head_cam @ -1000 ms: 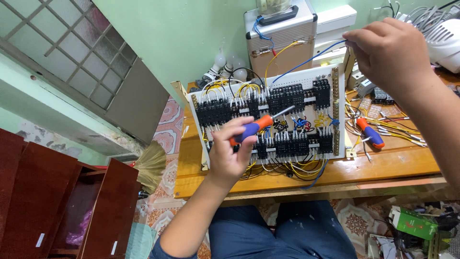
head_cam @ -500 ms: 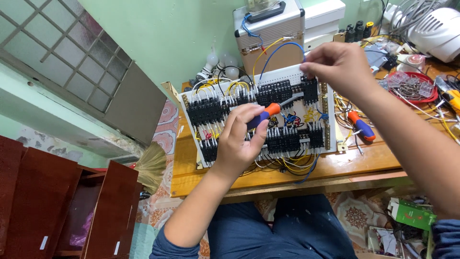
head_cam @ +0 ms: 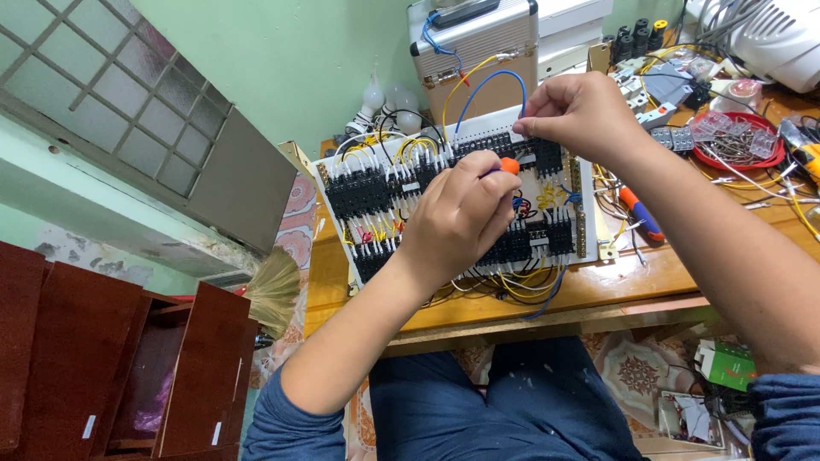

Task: Connecting electrical wires to a terminal block on a control panel using a screwdriver.

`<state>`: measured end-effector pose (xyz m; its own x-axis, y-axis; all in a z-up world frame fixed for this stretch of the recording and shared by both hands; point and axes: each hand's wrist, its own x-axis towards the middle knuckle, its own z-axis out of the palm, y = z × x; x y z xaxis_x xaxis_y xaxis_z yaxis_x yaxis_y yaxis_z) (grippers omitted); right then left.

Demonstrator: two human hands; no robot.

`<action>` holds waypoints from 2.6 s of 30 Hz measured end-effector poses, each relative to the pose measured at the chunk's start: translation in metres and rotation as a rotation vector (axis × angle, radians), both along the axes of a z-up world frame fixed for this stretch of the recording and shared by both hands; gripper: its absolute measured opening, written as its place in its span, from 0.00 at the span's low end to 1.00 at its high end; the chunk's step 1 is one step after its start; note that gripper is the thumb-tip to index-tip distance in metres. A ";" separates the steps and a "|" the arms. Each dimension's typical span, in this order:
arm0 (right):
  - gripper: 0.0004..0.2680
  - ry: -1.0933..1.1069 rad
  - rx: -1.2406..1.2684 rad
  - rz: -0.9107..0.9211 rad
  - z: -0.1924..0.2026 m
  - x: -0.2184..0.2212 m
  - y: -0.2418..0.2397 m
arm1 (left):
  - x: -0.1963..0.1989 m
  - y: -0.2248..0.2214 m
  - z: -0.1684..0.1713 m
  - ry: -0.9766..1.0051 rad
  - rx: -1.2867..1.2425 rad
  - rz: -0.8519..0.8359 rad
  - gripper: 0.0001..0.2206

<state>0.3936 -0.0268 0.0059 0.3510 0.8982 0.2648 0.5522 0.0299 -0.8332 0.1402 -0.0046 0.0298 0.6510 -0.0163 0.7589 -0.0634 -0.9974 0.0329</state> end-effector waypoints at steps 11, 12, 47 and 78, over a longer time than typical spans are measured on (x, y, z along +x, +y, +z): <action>0.05 -0.071 -0.054 0.033 0.012 -0.003 -0.004 | 0.020 0.001 -0.004 0.025 0.111 0.045 0.10; 0.05 -0.048 -0.036 0.039 0.009 -0.001 -0.004 | 0.022 0.001 -0.005 0.011 0.149 0.055 0.10; 0.07 0.006 0.031 0.092 -0.018 0.015 0.014 | 0.071 -0.047 0.002 -0.034 0.654 0.531 0.06; 0.06 0.041 -0.049 0.056 -0.004 0.016 0.009 | 0.061 -0.096 -0.022 0.001 0.526 0.893 0.24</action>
<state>0.4092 -0.0177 0.0016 0.3091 0.9283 0.2066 0.5164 0.0186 -0.8562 0.2017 -0.1011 0.0074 0.5892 0.1430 0.7953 0.7063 -0.5693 -0.4208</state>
